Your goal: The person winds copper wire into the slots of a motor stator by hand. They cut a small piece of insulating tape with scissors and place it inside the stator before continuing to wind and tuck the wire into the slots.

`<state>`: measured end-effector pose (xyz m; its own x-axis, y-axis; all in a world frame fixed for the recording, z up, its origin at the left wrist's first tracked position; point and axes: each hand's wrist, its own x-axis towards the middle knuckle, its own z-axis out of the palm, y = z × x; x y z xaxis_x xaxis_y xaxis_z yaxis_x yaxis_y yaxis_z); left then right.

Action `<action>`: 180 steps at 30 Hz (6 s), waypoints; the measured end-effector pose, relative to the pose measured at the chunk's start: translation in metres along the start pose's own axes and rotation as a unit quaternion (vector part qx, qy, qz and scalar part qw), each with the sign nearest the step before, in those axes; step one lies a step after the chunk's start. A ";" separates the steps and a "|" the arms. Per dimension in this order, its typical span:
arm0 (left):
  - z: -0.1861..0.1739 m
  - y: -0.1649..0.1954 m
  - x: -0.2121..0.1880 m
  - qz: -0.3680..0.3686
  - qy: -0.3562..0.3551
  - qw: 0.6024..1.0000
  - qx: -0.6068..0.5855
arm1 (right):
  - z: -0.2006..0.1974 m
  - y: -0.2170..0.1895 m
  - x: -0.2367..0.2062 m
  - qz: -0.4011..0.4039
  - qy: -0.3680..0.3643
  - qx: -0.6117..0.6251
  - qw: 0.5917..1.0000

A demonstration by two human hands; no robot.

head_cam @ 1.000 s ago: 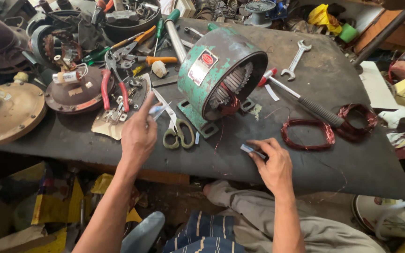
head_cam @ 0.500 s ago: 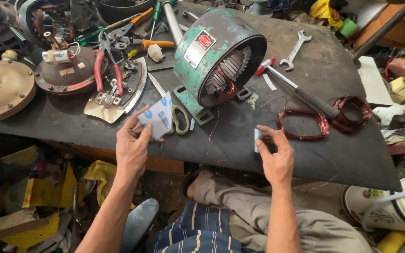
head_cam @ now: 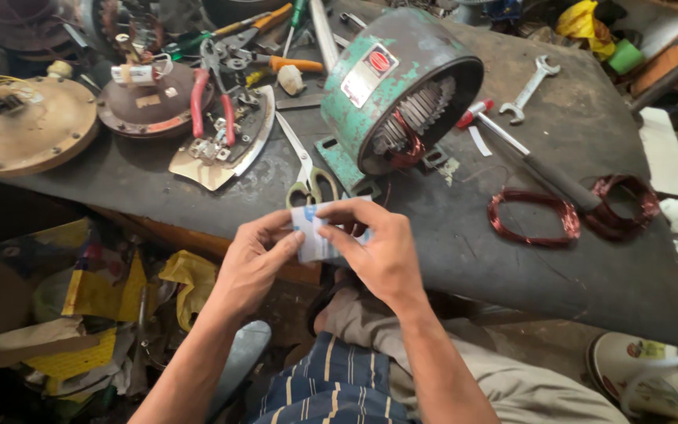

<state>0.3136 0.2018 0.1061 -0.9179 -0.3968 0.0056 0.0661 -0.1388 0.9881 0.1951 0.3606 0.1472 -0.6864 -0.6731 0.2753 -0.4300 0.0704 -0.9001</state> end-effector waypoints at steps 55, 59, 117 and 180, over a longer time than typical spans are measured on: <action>-0.121 -0.003 0.069 -0.025 0.045 0.999 0.011 | 0.061 0.015 0.091 0.062 -0.141 -0.447 0.881; -0.118 -0.014 0.073 -0.031 0.049 0.998 0.018 | 0.042 0.000 0.063 0.068 -0.126 -0.352 0.925; -0.080 -0.037 0.088 0.002 0.120 0.989 -0.086 | 0.089 0.053 -0.018 0.268 -0.130 0.149 0.943; -0.066 -0.047 0.099 0.018 0.081 0.988 -0.128 | 0.094 0.068 0.019 0.260 -0.051 0.287 0.921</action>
<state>0.2453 0.1095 0.0497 -0.8393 -0.5436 -0.0050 0.2138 -0.3385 0.9164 0.2077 0.2832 0.0596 -0.6408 -0.7257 -0.2505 0.3417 0.0226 -0.9395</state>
